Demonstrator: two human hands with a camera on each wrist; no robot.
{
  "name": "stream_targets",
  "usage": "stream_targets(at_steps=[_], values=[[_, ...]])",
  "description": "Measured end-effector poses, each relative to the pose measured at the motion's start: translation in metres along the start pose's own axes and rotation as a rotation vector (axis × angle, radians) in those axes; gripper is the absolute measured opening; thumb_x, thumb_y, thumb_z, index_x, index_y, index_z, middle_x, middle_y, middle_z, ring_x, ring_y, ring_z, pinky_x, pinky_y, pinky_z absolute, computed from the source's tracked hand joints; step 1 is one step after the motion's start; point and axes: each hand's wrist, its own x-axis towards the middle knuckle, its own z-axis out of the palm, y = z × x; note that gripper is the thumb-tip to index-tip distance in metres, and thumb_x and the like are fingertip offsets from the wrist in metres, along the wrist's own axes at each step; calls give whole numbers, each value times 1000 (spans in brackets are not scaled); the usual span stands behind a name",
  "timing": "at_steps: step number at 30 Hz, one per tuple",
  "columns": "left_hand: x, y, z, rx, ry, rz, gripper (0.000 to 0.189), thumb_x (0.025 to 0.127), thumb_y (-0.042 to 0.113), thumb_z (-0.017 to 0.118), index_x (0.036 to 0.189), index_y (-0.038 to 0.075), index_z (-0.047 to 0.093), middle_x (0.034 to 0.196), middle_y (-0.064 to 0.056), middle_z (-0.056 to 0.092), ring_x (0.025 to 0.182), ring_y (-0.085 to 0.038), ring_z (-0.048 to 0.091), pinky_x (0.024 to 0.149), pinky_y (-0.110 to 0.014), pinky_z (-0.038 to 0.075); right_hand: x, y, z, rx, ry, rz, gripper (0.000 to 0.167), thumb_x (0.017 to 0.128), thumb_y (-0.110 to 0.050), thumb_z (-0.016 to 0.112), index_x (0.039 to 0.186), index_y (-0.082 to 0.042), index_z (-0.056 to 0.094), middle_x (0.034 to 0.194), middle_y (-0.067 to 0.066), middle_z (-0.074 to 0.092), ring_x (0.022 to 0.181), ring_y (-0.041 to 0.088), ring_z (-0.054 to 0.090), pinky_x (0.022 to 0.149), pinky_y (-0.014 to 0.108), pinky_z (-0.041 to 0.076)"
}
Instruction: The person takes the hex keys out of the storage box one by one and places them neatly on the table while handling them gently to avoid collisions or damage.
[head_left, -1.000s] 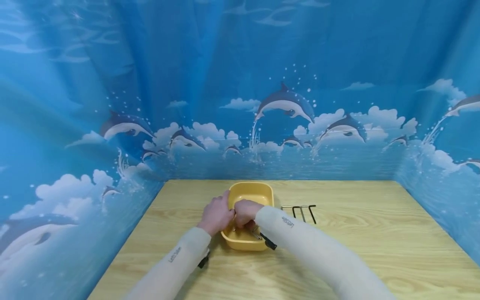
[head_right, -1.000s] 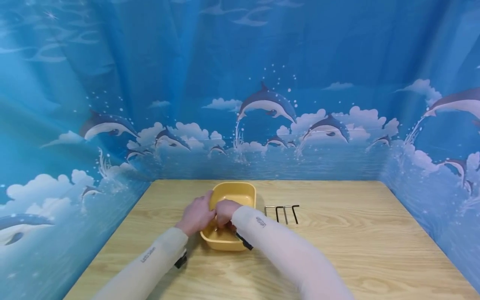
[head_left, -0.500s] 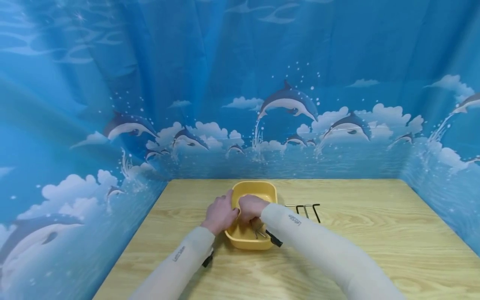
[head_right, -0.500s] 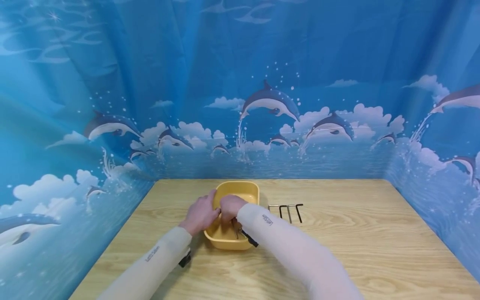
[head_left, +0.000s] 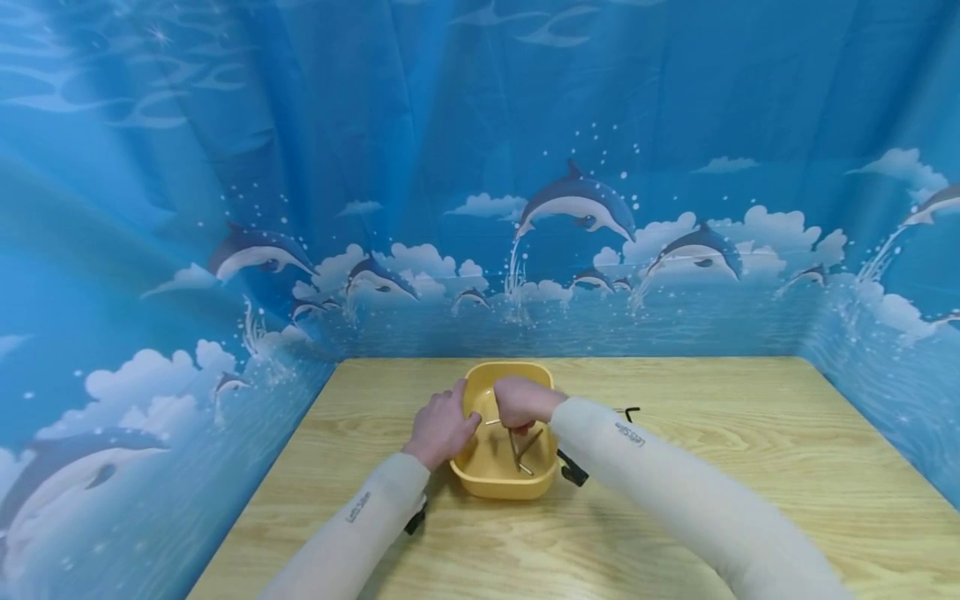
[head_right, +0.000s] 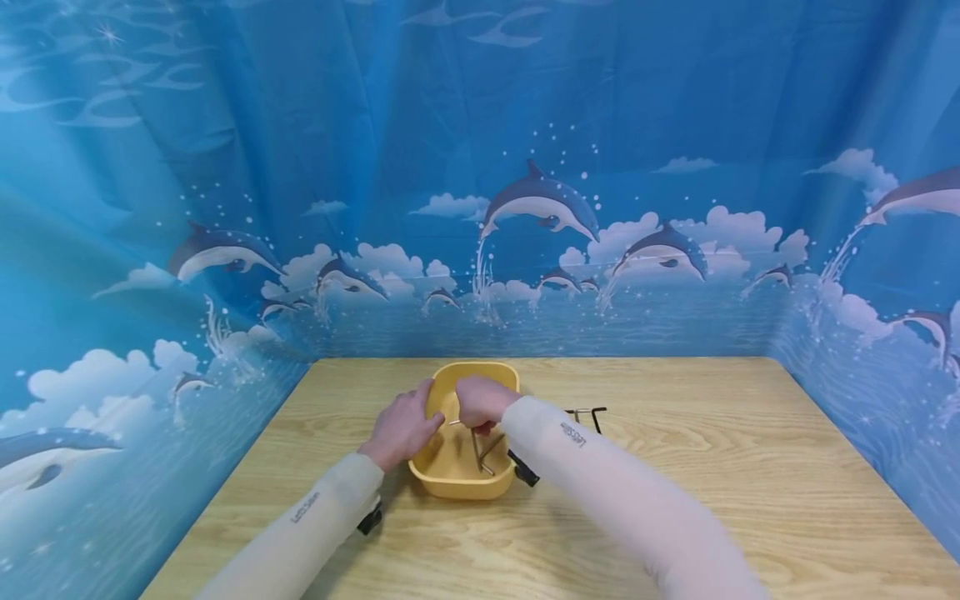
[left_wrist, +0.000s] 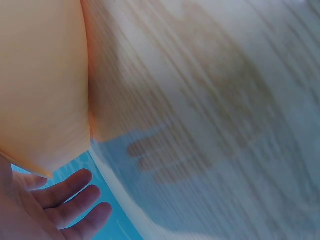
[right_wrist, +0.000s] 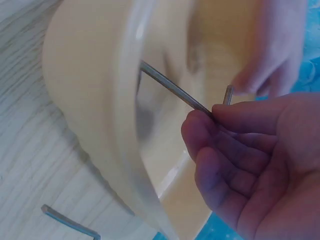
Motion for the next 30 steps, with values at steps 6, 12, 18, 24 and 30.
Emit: stream_targets(at_steps=[6,12,18,24,30], values=[[0,1,0,9,-21,-15,67,96,37,59,153,10,39,128,-20,64,116,-36,62,92,-53,54,-16,12,-11,144,-15,-41,22,87,-2,67,65,-4,71,58,6,70,48,14,61,46,22,49],[1,0,-1,23,-28,-20,67,96,37,59,153,10,38,125,-20,65,112,-36,63,89,-53,55,-25,23,-18,258,-23,-104,16,91,-12,72,77,-4,75,64,4,72,54,15,66,53,26,55],[1,-1,-1,10,-19,-18,68,95,37,60,152,10,38,124,-21,65,111,-37,64,89,-53,55,-34,39,-27,397,-11,-130,16,94,-15,70,83,-5,75,74,12,74,62,22,69,57,32,57],[1,1,0,2,-22,-22,67,95,37,60,153,10,38,126,-22,64,115,-38,62,92,-53,54,-50,60,-37,499,-10,-143,17,95,-17,69,88,-2,74,77,15,73,63,21,68,56,28,54],[1,2,-1,2,-26,-23,67,95,36,59,153,10,38,129,-22,63,117,-38,61,94,-54,53,-67,83,-43,589,13,-125,18,95,-18,68,87,-3,73,76,13,72,63,22,66,57,29,54]])
